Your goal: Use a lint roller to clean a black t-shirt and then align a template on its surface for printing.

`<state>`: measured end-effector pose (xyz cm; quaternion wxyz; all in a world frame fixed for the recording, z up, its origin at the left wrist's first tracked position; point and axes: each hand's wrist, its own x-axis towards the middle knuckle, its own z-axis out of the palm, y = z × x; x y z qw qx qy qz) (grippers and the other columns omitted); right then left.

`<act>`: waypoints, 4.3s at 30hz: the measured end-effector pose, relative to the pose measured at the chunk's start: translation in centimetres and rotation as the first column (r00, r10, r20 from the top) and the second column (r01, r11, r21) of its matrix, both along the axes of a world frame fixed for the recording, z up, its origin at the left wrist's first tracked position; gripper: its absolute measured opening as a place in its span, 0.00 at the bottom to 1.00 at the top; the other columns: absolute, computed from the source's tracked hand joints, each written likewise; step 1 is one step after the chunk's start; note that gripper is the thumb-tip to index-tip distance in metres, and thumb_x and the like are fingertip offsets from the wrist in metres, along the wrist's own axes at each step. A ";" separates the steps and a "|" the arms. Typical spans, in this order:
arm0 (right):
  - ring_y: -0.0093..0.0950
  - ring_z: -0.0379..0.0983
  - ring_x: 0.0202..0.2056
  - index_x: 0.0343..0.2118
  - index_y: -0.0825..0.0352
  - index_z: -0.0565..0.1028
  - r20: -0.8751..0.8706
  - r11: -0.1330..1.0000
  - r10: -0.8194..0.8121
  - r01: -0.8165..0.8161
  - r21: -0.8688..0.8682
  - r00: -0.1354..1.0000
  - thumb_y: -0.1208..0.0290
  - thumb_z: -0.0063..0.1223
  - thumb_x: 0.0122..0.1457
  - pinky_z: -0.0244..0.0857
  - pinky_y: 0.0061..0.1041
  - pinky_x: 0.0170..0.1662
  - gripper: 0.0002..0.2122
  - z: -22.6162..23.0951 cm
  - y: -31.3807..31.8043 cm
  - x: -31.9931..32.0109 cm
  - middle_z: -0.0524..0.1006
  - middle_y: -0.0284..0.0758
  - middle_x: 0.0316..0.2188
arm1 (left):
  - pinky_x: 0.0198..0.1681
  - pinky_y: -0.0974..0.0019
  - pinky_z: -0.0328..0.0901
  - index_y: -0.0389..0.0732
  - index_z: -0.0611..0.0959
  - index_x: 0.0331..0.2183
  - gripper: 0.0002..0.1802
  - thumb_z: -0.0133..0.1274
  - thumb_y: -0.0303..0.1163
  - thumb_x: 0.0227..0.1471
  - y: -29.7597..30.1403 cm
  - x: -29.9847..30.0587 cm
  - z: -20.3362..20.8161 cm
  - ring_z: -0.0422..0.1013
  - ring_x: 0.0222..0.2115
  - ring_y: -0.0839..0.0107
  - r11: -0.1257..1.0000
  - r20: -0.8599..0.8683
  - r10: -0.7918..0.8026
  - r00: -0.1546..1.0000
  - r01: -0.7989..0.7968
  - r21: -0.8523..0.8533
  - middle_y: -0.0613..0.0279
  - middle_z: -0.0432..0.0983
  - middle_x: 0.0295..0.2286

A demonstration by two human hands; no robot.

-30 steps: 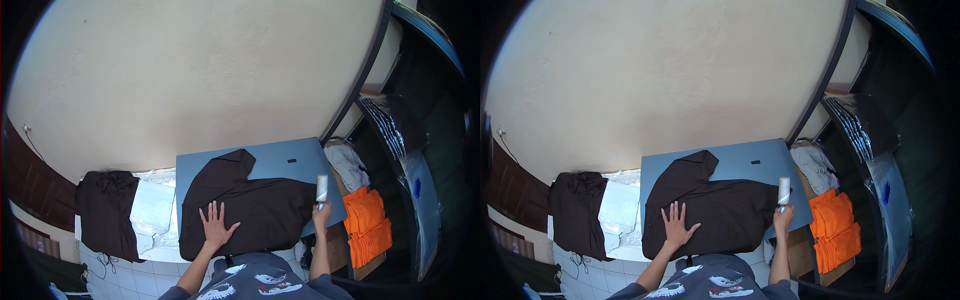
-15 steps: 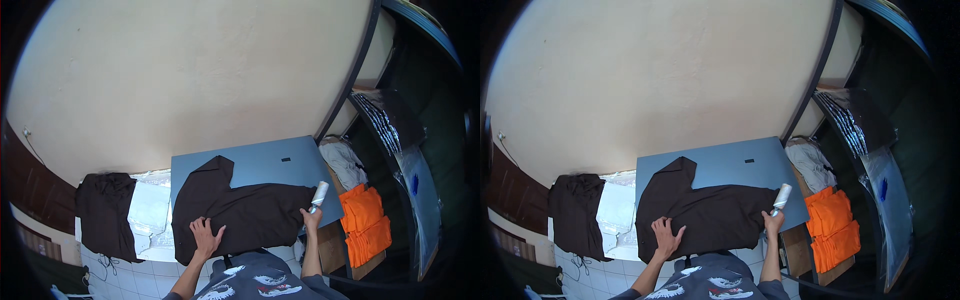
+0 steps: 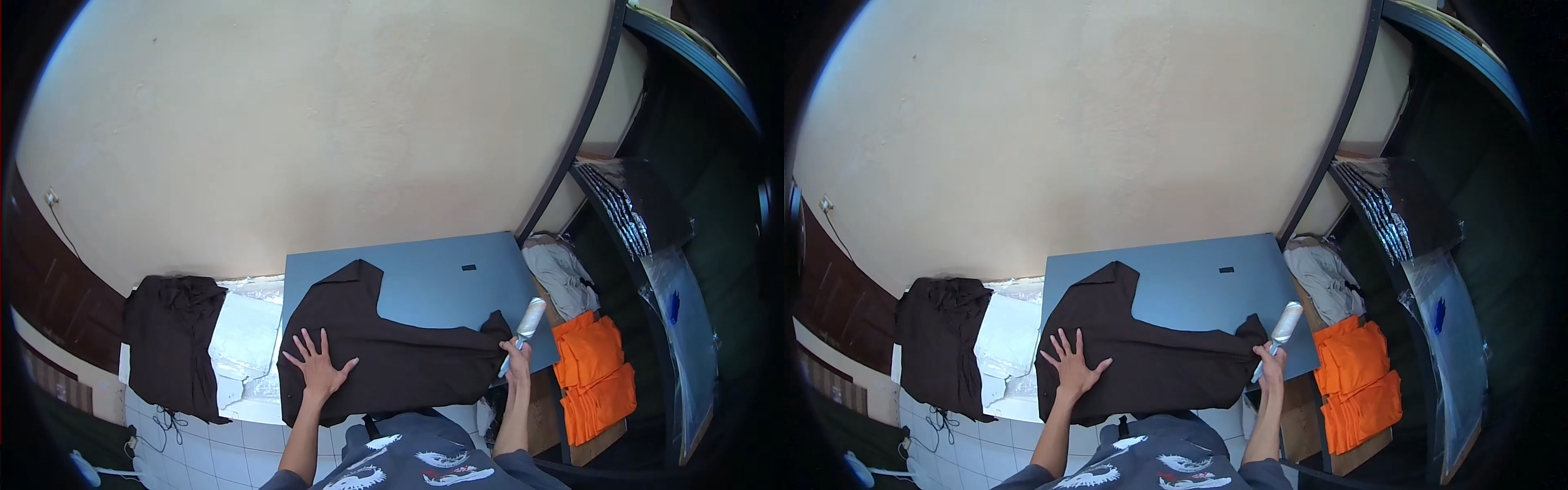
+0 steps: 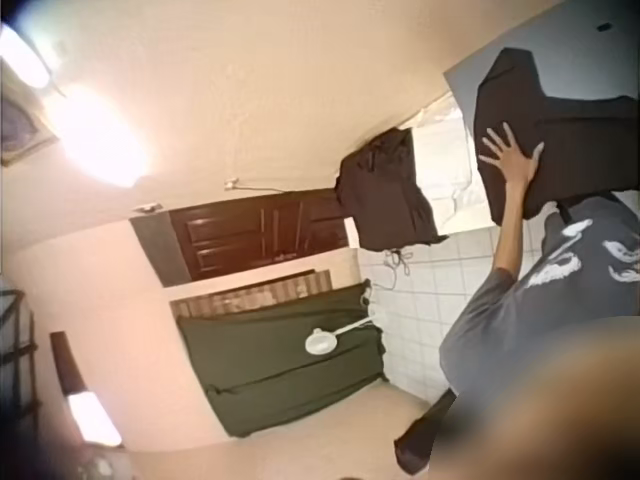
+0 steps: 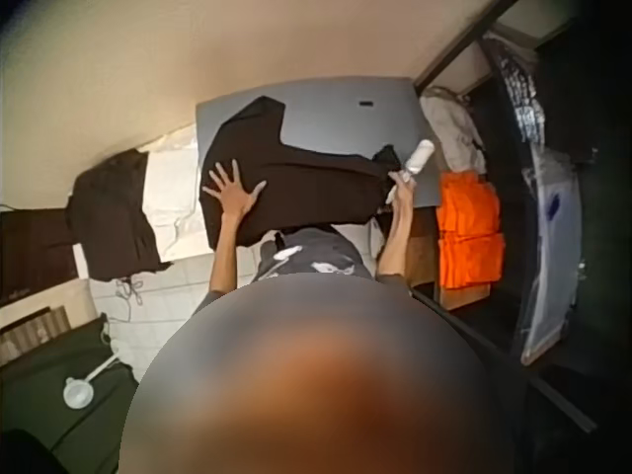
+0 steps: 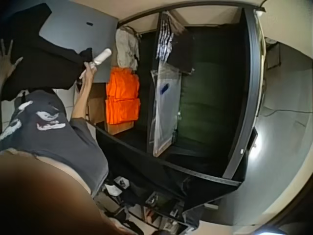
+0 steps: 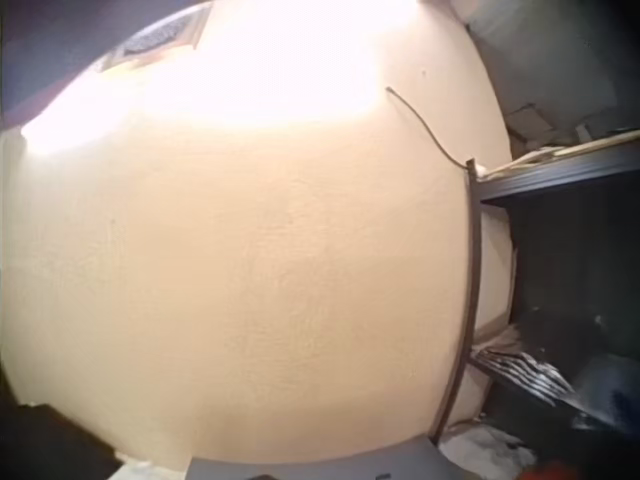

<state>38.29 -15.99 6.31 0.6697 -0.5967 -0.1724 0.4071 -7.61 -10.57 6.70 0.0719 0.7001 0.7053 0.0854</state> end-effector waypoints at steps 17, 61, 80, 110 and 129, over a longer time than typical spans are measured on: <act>0.16 0.62 0.25 0.21 0.60 0.70 0.271 0.944 0.237 -0.156 -0.290 0.933 0.83 0.63 0.47 0.56 0.23 0.32 0.12 2.6 1.0 4.3 0.66 0.21 0.21 | 0.67 0.23 0.26 0.49 0.62 0.69 0.41 0.50 0.57 0.62 0.9 4.1 -1.9 0.41 0.70 0.37 0.934 -0.059 -0.316 0.947 0.322 0.153 0.43 0.48 0.69; 0.44 0.82 0.40 0.38 0.77 0.79 0.618 0.824 0.374 0.059 -0.564 0.691 0.55 0.81 0.38 0.73 0.39 0.45 0.32 1.8 23.6 10.1 0.83 0.48 0.36 | 0.51 0.46 0.67 0.43 0.76 0.57 0.25 0.53 0.25 0.58 20.6 7.1 0.2 0.71 0.47 0.44 0.953 0.210 -0.245 0.946 0.196 0.231 0.44 0.69 0.52; 0.27 0.74 0.24 0.22 0.68 0.72 0.568 0.964 0.070 0.090 -0.248 0.820 0.77 0.68 0.51 0.70 0.33 0.31 0.11 -2.3 23.2 13.0 0.82 0.37 0.26 | 0.56 0.46 0.60 0.34 0.72 0.57 0.31 0.59 0.24 0.51 20.8 9.4 0.7 0.65 0.52 0.43 0.867 0.289 -0.196 0.937 0.028 0.497 0.41 0.68 0.50; 0.49 0.46 0.72 0.69 0.63 0.62 0.799 0.771 0.600 -0.298 -0.563 0.044 0.83 0.58 0.55 0.35 0.53 0.74 0.36 -1.0 9.4 9.9 0.53 0.50 0.72 | 0.67 0.25 0.28 0.49 0.56 0.71 0.50 0.48 0.67 0.58 8.5 4.3 -1.7 0.38 0.71 0.38 0.978 -0.181 0.189 0.965 -0.169 0.124 0.41 0.44 0.70; 0.50 0.72 0.46 0.52 0.73 0.76 0.806 0.809 0.493 0.170 -0.563 0.326 0.82 0.62 0.53 0.66 0.46 0.47 0.22 2.5 -2.2 6.4 0.70 0.48 0.46 | 0.69 0.30 0.24 0.38 0.53 0.70 0.54 0.52 0.62 0.58 -4.8 9.4 0.2 0.34 0.71 0.35 0.979 -0.048 0.205 0.978 -0.205 0.011 0.32 0.39 0.69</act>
